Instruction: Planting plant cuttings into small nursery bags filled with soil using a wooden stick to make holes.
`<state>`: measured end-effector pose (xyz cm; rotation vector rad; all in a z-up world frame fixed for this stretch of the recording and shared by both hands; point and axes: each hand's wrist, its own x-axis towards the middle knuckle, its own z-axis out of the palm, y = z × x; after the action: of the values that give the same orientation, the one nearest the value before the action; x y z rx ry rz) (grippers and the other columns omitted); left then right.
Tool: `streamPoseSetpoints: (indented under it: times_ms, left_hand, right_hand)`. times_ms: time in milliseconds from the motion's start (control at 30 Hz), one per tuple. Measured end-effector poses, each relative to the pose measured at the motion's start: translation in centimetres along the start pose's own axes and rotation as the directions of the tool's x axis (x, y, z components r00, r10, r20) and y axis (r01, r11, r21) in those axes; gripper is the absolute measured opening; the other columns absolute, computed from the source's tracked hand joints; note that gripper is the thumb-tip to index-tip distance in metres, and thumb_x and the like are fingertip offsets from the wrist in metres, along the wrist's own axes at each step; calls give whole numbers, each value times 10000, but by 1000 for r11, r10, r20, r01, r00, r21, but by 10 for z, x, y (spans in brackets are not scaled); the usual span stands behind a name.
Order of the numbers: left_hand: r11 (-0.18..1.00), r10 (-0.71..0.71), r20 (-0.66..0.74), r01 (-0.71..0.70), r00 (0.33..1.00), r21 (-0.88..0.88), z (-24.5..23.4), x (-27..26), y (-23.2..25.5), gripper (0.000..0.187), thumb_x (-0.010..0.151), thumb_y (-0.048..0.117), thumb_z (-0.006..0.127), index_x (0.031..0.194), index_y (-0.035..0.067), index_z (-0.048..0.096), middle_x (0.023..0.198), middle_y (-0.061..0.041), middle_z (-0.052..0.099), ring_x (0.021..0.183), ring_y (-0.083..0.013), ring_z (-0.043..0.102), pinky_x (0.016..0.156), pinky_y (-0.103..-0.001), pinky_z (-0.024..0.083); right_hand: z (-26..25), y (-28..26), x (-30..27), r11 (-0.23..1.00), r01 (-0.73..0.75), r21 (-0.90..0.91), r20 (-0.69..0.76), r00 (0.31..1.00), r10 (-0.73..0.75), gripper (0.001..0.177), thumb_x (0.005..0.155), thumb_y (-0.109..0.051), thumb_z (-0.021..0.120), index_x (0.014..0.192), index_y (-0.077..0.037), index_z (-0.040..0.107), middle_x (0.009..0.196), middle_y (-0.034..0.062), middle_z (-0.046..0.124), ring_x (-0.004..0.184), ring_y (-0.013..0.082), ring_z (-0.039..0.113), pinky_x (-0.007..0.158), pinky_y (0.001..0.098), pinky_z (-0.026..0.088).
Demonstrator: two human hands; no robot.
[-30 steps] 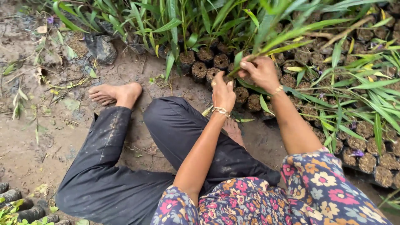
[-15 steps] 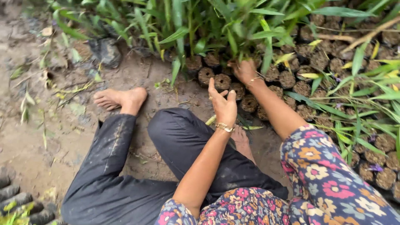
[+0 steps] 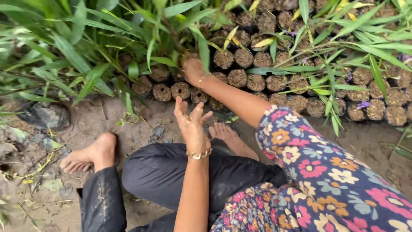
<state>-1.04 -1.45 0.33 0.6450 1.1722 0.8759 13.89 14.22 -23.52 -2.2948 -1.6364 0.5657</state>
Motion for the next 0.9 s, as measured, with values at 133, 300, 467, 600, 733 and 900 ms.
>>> streamPoseSetpoints:
  times_ms: [133, 300, 467, 600, 733, 900]
  left_hand:
    - [999, 38, -2, -38, 999, 6, -3, 4, -6, 763, 926, 8, 649, 1596, 117, 299, 1559, -291, 151, 1224, -377, 587, 771, -435, 674]
    - [998, 59, -8, -59, 998, -6, -9, 0, -11, 736, 930, 7, 653, 1581, 103, 324, 1520, -274, 189, 1167, -345, 606, 737, -406, 684]
    - [997, -67, 248, 58, 966, 41, 6, 1, -14, 461, 975, 2, 536, 1434, -26, 491, 1312, -277, 509, 930, -302, 732, 634, -361, 675]
    - [976, -69, 347, -9, 935, 218, 21, -5, -26, 372, 965, 28, 554, 1328, -49, 577, 1187, -287, 644, 838, -296, 760, 575, -362, 661]
    - [603, 10, 463, -375, 886, 705, 18, -17, -28, 314, 984, 210, 580, 1242, 89, 710, 1037, -167, 755, 875, -300, 744, 694, -407, 605]
    - [431, 15, 574, -523, 819, 735, 18, -13, -48, 383, 1004, 356, 581, 1285, 130, 711, 1136, -152, 754, 1111, -377, 697, 958, -488, 564]
  right_hand:
    - [33, 6, 20, 961, -39, -274, -13, 999, 37, 464, 697, -419, 857, 975, -58, 769, 875, 144, 745, 816, 329, 755, 616, 447, 611]
    - [-130, 36, -123, 796, 298, 526, -136, 954, -267, 681, 903, -542, 772, 1381, -105, 564, 1228, 207, 689, 1155, 417, 664, 953, 557, 544]
    - [-193, 187, -224, 626, -357, 693, -234, 710, 664, 361, 1048, -414, 632, 1023, -63, 711, 625, 77, 696, 471, 164, 688, 511, 250, 552]
    - [-193, 245, -225, 631, -486, 605, -131, 721, 681, 491, 1048, -546, 545, 992, -113, 769, 549, 37, 678, 445, 144, 683, 611, 215, 546]
    - [-177, 263, -207, 631, -500, 593, -191, 674, 714, 331, 931, -414, 732, 883, -86, 737, 498, 23, 644, 412, 138, 661, 528, 234, 535]
    - [-233, 90, -271, 555, -163, 816, -264, 748, 608, 289, 1038, -272, 642, 922, -11, 690, 617, 95, 660, 441, 117, 615, 465, 221, 482]
